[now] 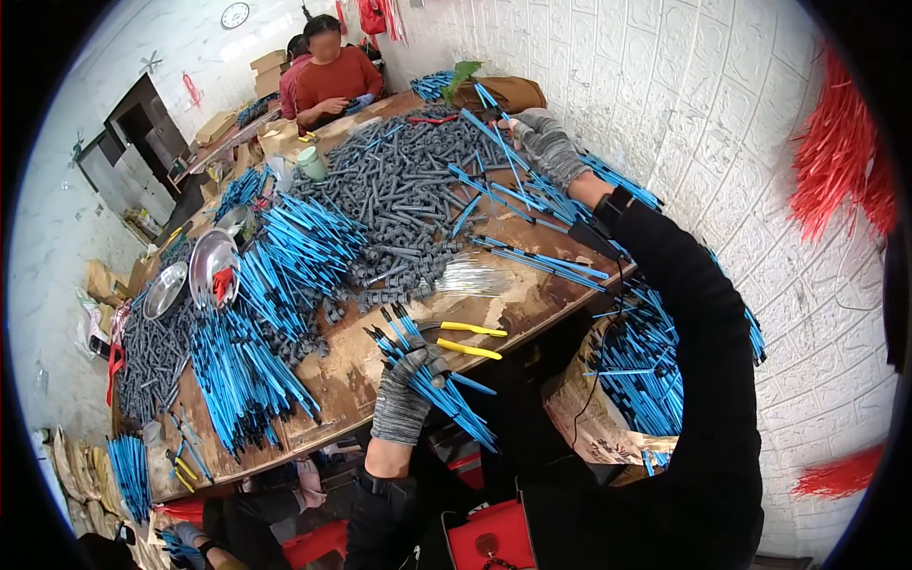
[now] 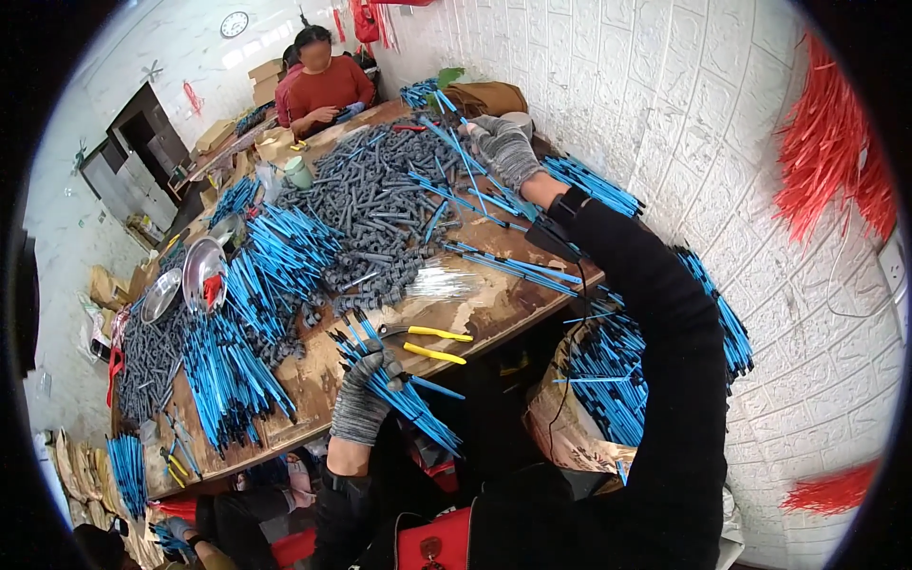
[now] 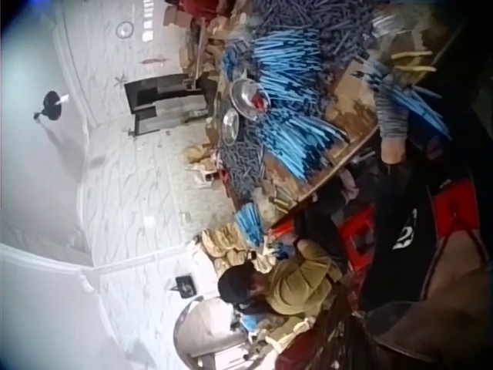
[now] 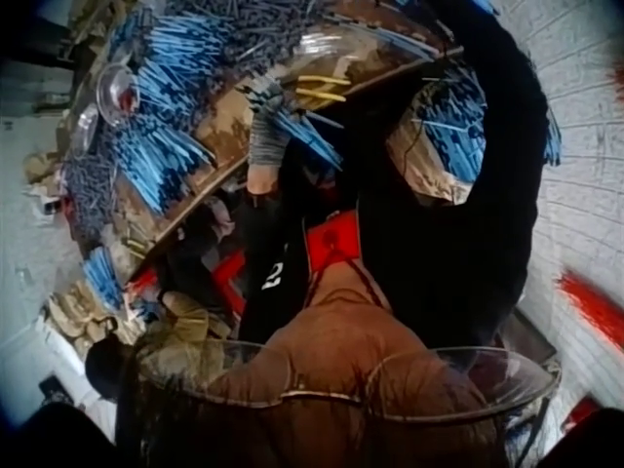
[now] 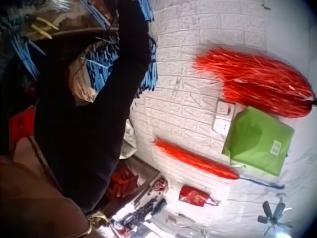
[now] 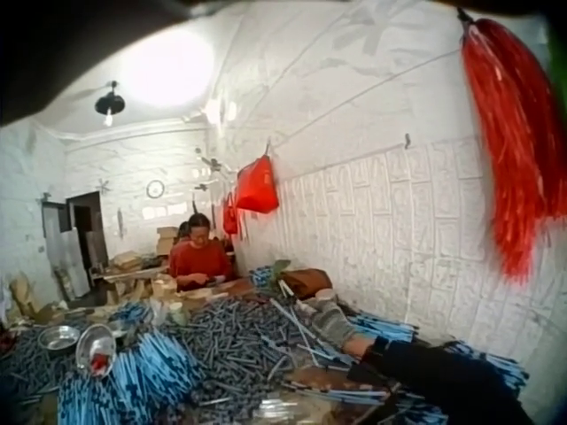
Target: Bundling blue plastic strips and using pliers to secure or trim them at a workbench.
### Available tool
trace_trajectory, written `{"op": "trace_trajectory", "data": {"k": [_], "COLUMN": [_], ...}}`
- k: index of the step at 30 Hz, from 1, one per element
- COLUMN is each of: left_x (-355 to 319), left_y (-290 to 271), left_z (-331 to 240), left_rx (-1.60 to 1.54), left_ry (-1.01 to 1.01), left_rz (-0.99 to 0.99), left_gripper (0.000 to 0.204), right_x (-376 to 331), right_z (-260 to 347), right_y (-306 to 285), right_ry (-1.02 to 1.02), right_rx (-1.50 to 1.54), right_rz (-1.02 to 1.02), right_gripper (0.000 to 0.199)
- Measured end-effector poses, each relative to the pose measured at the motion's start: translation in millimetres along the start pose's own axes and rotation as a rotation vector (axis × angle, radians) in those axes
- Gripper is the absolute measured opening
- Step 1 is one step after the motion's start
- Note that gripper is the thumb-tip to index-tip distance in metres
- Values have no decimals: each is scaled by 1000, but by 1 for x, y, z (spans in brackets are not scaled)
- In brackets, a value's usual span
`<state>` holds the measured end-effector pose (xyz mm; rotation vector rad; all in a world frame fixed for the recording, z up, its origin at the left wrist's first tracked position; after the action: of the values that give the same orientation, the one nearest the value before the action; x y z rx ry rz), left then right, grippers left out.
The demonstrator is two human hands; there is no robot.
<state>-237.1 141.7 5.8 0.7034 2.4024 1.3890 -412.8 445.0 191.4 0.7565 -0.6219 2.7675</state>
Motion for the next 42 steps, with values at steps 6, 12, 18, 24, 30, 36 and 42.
{"op": "trace_trajectory", "data": {"k": [6,12,18,24,30,36,42], "left_x": [3,3,2,-3,-17,-36,-29], "left_y": [7,6,3,-64,-31,-12,-38], "left_z": [-2,-9,-5,-2,2,-2,-20], "left_rx": [-17,215,294,125,355,235,-81], "left_ry": [8,132,192,122,-134,-193,25], "left_rz": [-54,-262,-262,-221,3,-55,-167], "left_gripper": [22,25,28,23,24,23,25], "right_x": [-28,-132,-235,-230,-164,-160,-153], "right_z": [-41,38,74,29,-30,-51,51], "right_y": [20,87,136,137,102,109,89], "right_ry": [238,343,398,274,-451,-256,-472], "right_rx": [65,269,458,140,-1080,-1069,-812], "right_rz": [210,398,595,696,553,785,449], "right_gripper": [25,28,38,25,30,25,19]}}
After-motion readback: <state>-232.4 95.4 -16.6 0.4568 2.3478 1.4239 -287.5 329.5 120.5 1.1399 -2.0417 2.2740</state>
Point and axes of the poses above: each hand's wrist, its own x-axis towards the middle knuckle, its own y-axis out of the palm, z = x × y, the point moved 8 cm from there along x, towards the middle knuckle, and after that the axes turned 2 degrees about z, right-handed, at the moved point
